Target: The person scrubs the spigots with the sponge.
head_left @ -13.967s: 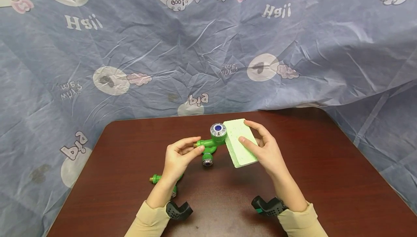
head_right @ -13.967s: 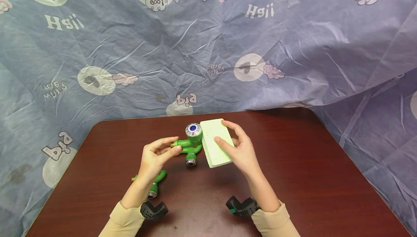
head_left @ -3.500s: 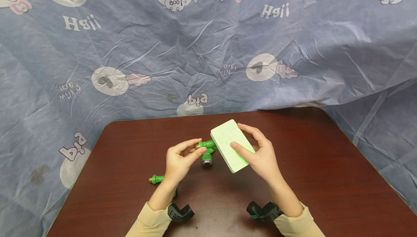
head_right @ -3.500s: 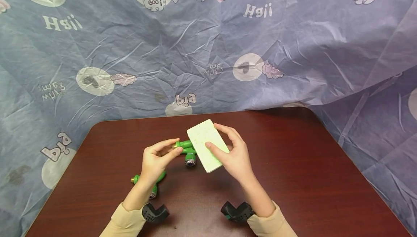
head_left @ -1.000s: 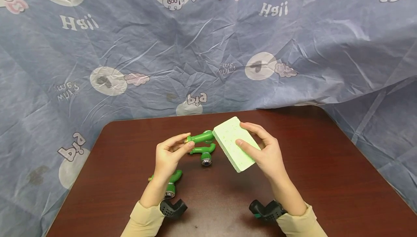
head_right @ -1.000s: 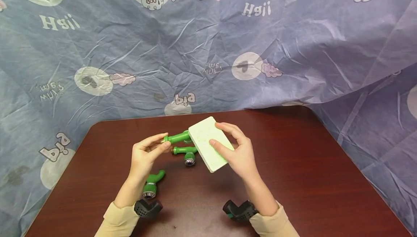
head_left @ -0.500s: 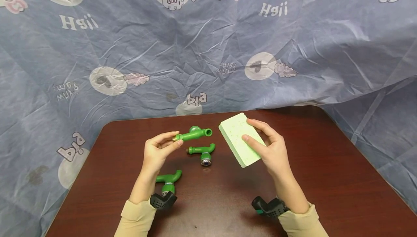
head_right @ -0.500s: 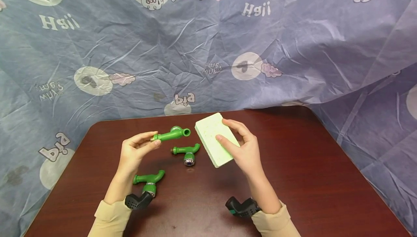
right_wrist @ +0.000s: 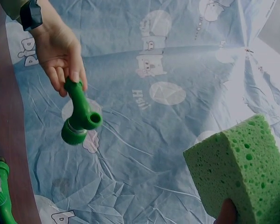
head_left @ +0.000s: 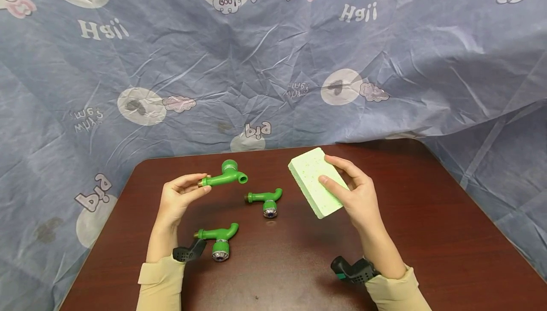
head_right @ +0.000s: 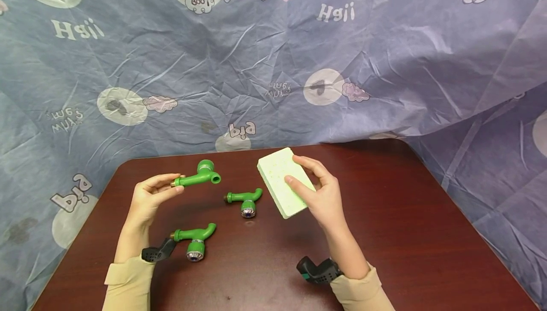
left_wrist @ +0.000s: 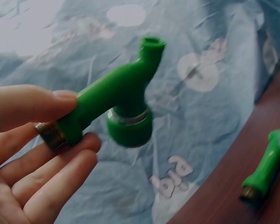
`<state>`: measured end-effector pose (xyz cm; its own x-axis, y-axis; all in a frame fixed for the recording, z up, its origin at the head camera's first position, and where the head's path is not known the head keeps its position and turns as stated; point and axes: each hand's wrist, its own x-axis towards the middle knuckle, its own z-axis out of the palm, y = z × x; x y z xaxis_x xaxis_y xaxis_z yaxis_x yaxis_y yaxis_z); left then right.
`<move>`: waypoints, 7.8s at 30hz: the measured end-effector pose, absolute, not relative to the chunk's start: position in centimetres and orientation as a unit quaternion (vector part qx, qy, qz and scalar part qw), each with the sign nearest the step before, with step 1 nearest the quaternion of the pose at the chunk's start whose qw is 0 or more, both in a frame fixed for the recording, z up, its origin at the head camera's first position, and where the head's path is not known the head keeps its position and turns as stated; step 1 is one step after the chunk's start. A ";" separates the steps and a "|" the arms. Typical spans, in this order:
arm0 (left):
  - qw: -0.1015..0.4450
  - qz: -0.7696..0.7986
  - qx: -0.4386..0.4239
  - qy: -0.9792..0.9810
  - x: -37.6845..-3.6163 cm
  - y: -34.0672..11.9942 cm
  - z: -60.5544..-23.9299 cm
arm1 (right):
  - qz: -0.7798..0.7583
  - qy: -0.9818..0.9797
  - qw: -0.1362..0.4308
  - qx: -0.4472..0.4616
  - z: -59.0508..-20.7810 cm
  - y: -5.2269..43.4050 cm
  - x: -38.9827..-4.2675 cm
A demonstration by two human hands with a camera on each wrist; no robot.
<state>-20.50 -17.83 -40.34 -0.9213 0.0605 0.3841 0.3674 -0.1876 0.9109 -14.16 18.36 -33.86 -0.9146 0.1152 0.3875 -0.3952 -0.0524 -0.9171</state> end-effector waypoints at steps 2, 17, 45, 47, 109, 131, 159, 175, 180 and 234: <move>0.098 -0.750 -0.172 -0.631 -20.6 -18.6 -40.6 | 0.719 -0.664 0.177 0.103 -33.9 18.4 -14.2; 0.086 -0.750 -0.130 -0.643 -21.8 -22.7 -44.7 | 0.720 -0.664 0.173 0.099 -33.9 18.6 -14.3; 0.033 -0.654 -0.034 -0.755 -23.4 -24.2 -50.2 | 0.720 -0.667 0.168 0.092 -34.0 18.7 -14.4; 0.043 -0.638 -0.027 -0.768 -23.4 -24.1 -50.2 | 0.720 -0.668 0.167 0.088 -34.0 18.7 -14.5; 0.100 -0.497 -0.165 -0.846 -23.0 -10.8 -48.0 | 0.717 -0.674 0.154 0.094 -34.3 18.4 -14.6; 0.104 -0.399 -0.199 -0.889 -23.7 -10.6 -49.5 | 0.714 -0.678 0.151 0.089 -34.4 18.3 -14.6; 0.098 -0.400 -0.216 -0.885 -23.4 -10.4 -49.2 | 0.717 -0.674 0.150 0.092 -34.5 18.2 -14.7; 0.113 -0.454 -0.208 -0.859 -23.1 -10.8 -48.2 | 0.714 -0.677 0.154 0.087 -34.3 18.4 -14.6; 0.131 -0.501 -0.209 -0.830 -22.6 -10.7 -46.5 | 0.715 -0.677 0.154 0.087 -34.3 18.4 -14.5; 0.263 -0.587 -0.281 -0.712 -15.2 -6.1 -36.7 | 0.692 -0.706 0.092 0.120 -35.6 16.4 -14.4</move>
